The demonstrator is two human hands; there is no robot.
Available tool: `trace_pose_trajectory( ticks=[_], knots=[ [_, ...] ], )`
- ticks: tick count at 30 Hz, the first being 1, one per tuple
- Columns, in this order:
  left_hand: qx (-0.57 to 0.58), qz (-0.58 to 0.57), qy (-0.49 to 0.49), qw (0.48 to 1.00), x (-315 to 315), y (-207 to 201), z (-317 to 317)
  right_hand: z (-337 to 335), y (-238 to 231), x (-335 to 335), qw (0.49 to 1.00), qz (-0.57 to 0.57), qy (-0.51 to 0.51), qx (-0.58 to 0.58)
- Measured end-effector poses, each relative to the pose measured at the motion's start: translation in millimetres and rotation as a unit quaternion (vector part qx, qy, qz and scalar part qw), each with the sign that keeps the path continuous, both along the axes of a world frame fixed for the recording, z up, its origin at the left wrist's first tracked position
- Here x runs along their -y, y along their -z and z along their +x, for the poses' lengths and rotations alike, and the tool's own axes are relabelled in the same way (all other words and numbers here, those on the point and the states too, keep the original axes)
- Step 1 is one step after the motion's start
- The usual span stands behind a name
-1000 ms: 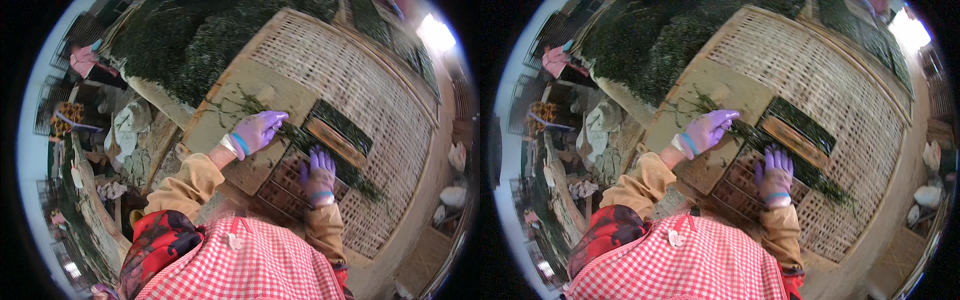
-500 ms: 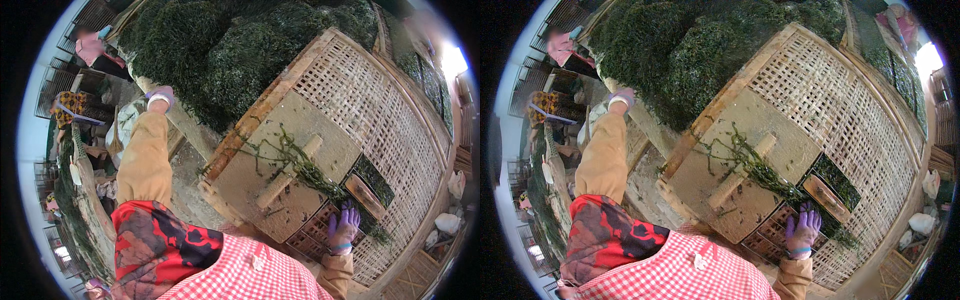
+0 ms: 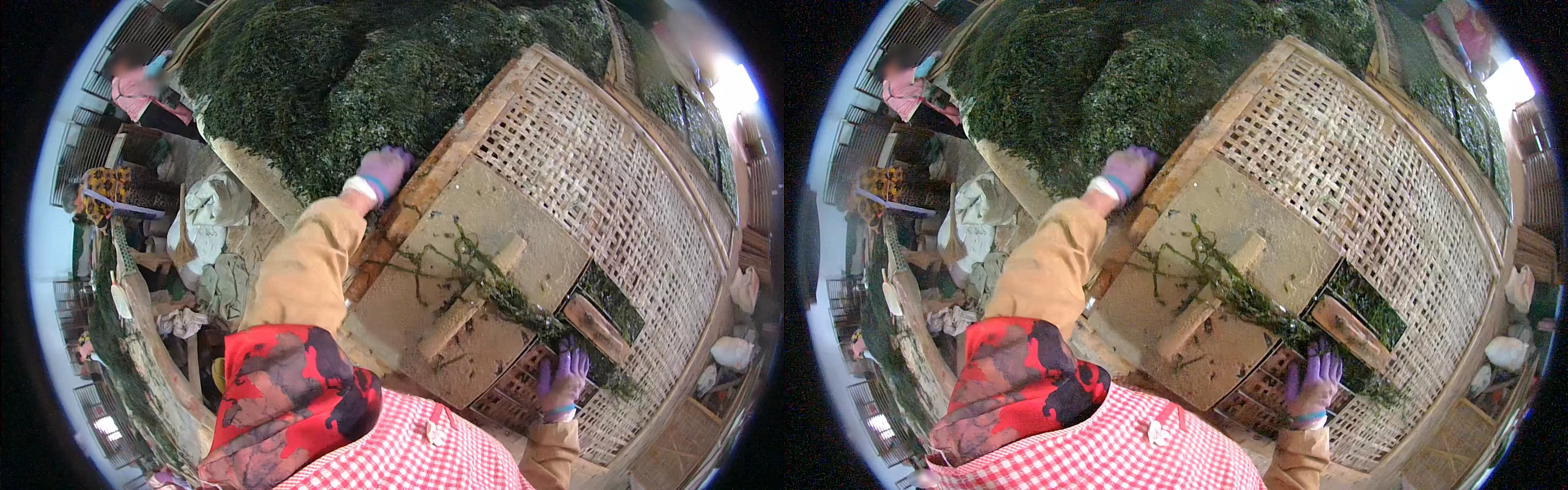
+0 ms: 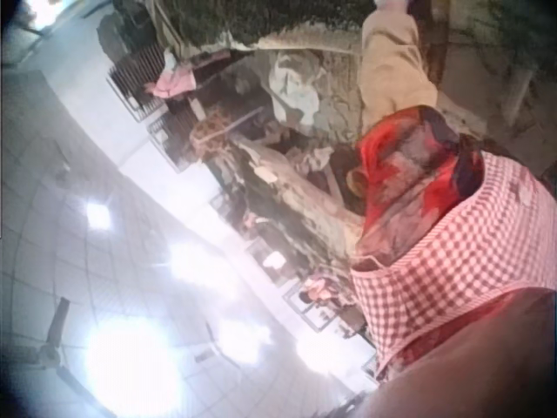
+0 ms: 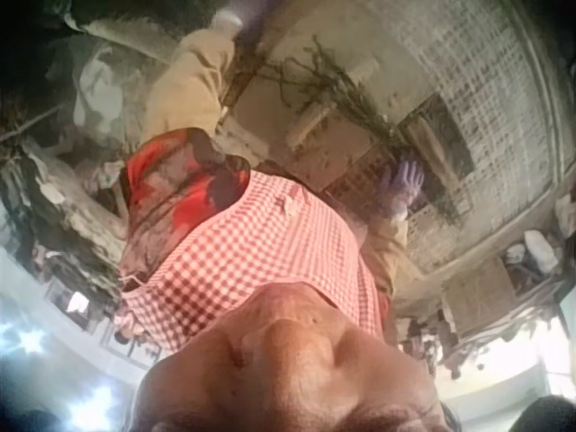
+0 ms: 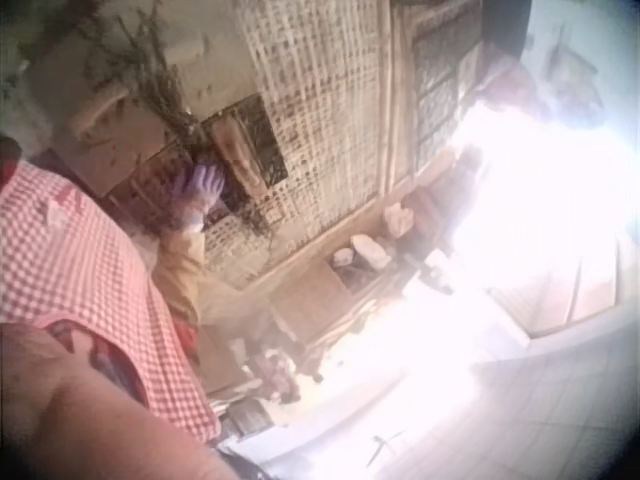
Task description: The person repeatedly picks up bundles of green seaweed from a large pile and places them into a rectangular frame on a woven drying rack. They spread and press the seaweed to form a uniform layer within the frame, repeating this process multiple times.
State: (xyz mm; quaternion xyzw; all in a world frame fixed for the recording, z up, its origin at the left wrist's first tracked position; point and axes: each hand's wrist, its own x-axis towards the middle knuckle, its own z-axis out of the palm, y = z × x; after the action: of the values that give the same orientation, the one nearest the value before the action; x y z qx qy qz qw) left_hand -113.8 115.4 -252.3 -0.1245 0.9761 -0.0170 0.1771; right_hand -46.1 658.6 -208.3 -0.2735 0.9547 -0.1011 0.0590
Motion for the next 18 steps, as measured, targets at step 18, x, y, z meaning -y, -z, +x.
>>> trace_pose_trajectory(
  ticks=[18],
  knots=[
    [-0.389, 0.138, -0.237, 0.879, 79, -149, 17, -2, 1, -3, 0.998, -0.050, -0.018, -0.032]
  ],
)
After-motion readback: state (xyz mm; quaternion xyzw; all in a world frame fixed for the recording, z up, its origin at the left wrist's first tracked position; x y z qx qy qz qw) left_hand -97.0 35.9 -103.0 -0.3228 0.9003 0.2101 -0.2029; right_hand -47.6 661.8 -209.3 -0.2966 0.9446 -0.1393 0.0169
